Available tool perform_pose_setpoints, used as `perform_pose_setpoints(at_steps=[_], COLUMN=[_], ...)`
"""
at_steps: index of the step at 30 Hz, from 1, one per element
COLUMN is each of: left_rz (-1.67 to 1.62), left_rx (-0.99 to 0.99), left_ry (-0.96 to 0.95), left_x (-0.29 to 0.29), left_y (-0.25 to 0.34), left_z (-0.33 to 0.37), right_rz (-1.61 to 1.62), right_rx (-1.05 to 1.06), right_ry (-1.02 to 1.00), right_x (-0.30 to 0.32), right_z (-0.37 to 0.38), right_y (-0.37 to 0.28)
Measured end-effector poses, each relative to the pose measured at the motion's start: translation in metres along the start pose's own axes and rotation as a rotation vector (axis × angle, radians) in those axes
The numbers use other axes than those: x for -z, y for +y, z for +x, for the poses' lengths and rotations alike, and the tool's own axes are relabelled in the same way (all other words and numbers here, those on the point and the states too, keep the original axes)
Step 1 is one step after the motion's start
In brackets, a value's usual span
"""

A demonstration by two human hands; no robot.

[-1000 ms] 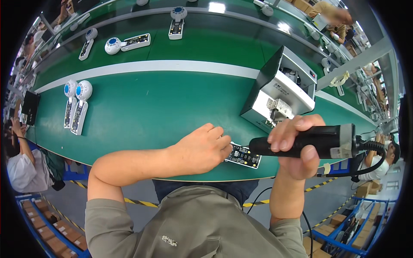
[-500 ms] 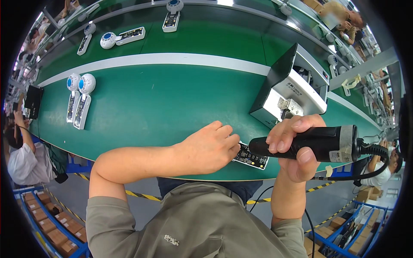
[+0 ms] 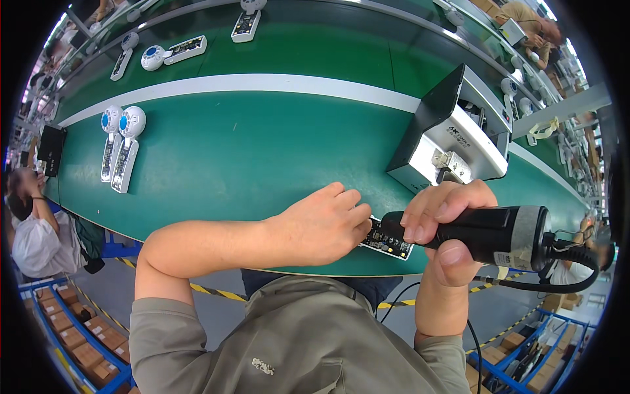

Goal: Assembling electronic circuit boards and casings on a production assembly line.

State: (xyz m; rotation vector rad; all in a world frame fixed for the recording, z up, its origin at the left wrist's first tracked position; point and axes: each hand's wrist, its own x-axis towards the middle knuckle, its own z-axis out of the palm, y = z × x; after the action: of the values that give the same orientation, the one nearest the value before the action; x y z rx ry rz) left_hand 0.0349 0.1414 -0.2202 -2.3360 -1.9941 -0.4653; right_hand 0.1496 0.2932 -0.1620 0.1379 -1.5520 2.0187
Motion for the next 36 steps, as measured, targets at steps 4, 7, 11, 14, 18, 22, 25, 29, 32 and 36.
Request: perform_pose_setpoints(at_steps=[4,7,11,14,18,22,25,29,32,36], left_rz=[-0.025,-0.017,-0.008,-0.008,0.001,0.007,0.006,0.001,-0.014,-0.041], left_rx=[0.005,-0.004,-0.025,-0.040,-0.037,-0.041,-0.048,-0.042,-0.033,-0.020], left_ry=[0.020,-0.004,0.018,0.042,0.005,-0.033,-0.049,-0.050,-0.047,-0.040], left_x=[-0.001,0.001,0.001,-0.001,-0.002,0.002,0.003,0.002,-0.001,0.000], left_y=[-0.001,-0.001,0.005,0.009,0.008,0.007,0.007,0.008,0.009,0.009], left_z=[0.001,0.002,0.004,0.004,0.001,0.005,0.004,0.004,0.006,0.008], right_rz=[0.005,0.004,-0.013,-0.024,-0.054,-0.198,-0.223,-0.257,-0.270,-0.260], right_rx=[-0.030,0.001,0.066,0.113,0.087,0.445,0.491,0.408,0.432,0.371], right_ry=[-0.043,-0.031,-0.008,0.015,-0.015,0.026,0.047,0.000,0.019,0.036], right_x=[0.005,0.007,0.019,0.023,0.021,0.037,0.049,0.057,0.057,0.049], right_z=[0.001,-0.001,-0.008,-0.010,-0.009,-0.001,0.012,0.021,0.019,0.020], right_y=[0.001,0.001,-0.007,-0.013,-0.016,-0.061,-0.071,-0.053,-0.044,-0.044])
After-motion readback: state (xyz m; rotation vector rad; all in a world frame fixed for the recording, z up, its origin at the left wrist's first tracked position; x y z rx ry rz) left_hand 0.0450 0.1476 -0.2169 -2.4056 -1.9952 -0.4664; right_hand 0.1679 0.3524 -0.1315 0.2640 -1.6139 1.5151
